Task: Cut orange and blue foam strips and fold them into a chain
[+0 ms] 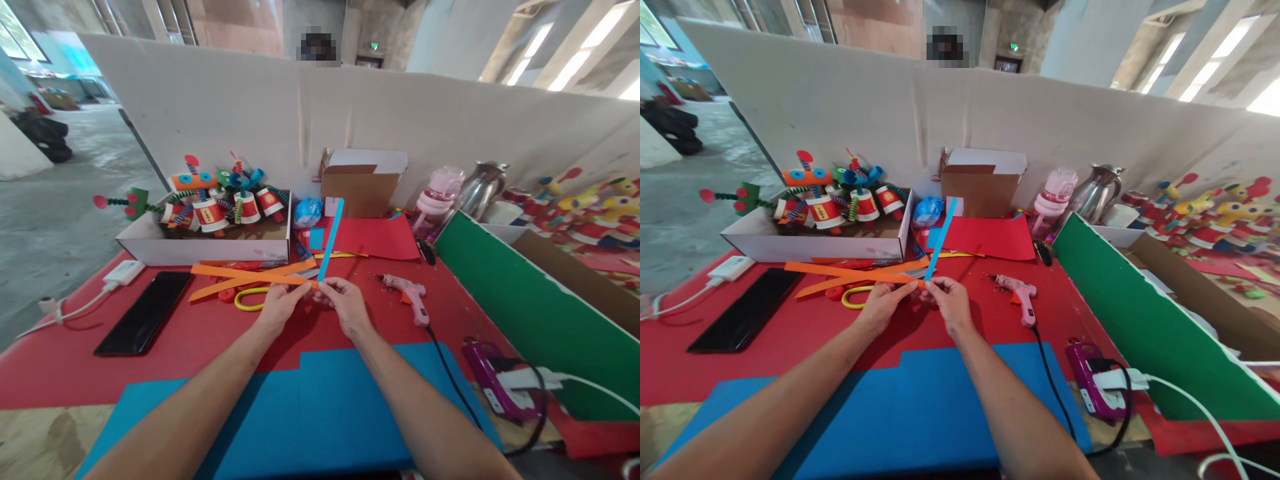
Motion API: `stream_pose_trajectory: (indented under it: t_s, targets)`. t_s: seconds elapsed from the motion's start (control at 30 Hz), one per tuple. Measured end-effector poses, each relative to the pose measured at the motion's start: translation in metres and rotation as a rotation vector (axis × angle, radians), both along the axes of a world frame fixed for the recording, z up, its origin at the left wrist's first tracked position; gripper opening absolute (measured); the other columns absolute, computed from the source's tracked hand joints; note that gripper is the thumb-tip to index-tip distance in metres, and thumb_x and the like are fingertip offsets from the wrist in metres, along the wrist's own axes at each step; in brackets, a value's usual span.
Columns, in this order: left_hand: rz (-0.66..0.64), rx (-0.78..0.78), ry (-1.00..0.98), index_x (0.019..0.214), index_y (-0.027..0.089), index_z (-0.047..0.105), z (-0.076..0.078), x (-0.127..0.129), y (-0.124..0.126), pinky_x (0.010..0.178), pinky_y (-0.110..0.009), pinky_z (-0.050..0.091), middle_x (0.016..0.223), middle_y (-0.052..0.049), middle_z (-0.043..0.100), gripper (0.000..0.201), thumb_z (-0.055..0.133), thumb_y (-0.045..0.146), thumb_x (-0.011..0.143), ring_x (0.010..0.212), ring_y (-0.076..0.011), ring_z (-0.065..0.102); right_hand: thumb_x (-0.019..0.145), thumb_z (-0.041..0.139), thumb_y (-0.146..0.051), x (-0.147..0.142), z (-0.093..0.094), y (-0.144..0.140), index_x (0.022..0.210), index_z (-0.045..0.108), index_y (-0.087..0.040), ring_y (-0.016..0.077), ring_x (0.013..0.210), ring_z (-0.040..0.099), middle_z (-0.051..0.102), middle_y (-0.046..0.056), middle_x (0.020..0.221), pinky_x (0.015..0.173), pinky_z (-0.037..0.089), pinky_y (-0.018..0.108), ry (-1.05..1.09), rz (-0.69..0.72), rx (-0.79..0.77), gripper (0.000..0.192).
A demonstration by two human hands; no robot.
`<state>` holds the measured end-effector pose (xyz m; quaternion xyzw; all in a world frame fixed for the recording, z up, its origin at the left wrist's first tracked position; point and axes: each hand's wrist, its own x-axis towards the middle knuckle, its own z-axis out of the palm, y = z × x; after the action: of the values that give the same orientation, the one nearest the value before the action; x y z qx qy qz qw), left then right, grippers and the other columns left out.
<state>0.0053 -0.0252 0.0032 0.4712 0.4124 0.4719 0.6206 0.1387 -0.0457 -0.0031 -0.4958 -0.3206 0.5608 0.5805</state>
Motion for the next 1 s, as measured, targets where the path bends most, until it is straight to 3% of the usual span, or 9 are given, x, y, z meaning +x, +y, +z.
stream_pose_trajectory:
  t_s: [0.17,0.37,0.53,0.8,1.0]
  targets:
    - [-0.009,0.012,0.005,0.067,0.015,0.064,0.001,0.000,0.000,0.062,-0.027,0.048,0.063,-0.002,0.065,0.028,0.073,0.040,0.064,0.062,-0.0147,0.059,0.055,0.079,-0.040,0.000,0.002,0.000,0.070,0.067,-0.017,0.0126,0.051,0.063,0.068,0.001,0.057,0.051,0.047,0.022,-0.015,-0.005,-0.017,0.030]
    - [-0.085,0.006,0.016,0.077,0.013,0.069,0.005,0.002,0.000,0.069,-0.029,0.049,0.074,-0.006,0.070,0.034,0.075,0.042,0.061,0.069,-0.0176,0.063,0.053,0.080,-0.039,-0.005,0.006,-0.002,0.068,0.067,-0.018,0.0153,0.055,0.064,0.068,0.000,0.059,0.062,0.055,0.031,0.080,-0.034,0.056,0.029]
    - [0.008,0.016,0.126,0.070,0.013,0.065,-0.003,0.000,0.002,0.058,-0.026,0.045,0.066,-0.004,0.068,0.030,0.073,0.041,0.062,0.060,-0.0150,0.059,0.052,0.081,-0.037,-0.005,0.004,-0.004,0.067,0.066,-0.017,0.0132,0.059,0.065,0.068,0.000,0.062,0.068,0.055,0.029,0.082,0.026,0.039,0.029]
    - [-0.025,0.152,0.235,0.064,0.015,0.062,-0.004,-0.001,0.005,0.057,-0.025,0.041,0.061,-0.001,0.063,0.022,0.068,0.037,0.065,0.058,-0.0135,0.054,0.052,0.081,-0.039,0.001,0.006,-0.002,0.064,0.064,-0.015,0.0111,0.051,0.062,0.067,0.001,0.056,0.054,0.050,0.022,-0.020,0.062,-0.047,0.032]
    - [-0.064,0.121,0.074,0.074,0.015,0.065,0.000,-0.001,0.004,0.060,-0.024,0.042,0.064,0.000,0.061,0.024,0.065,0.039,0.070,0.059,-0.0116,0.052,0.054,0.079,-0.040,-0.002,0.005,-0.001,0.069,0.066,-0.015,0.0142,0.051,0.065,0.069,0.002,0.057,0.047,0.045,0.021,-0.010,-0.078,-0.031,0.031]
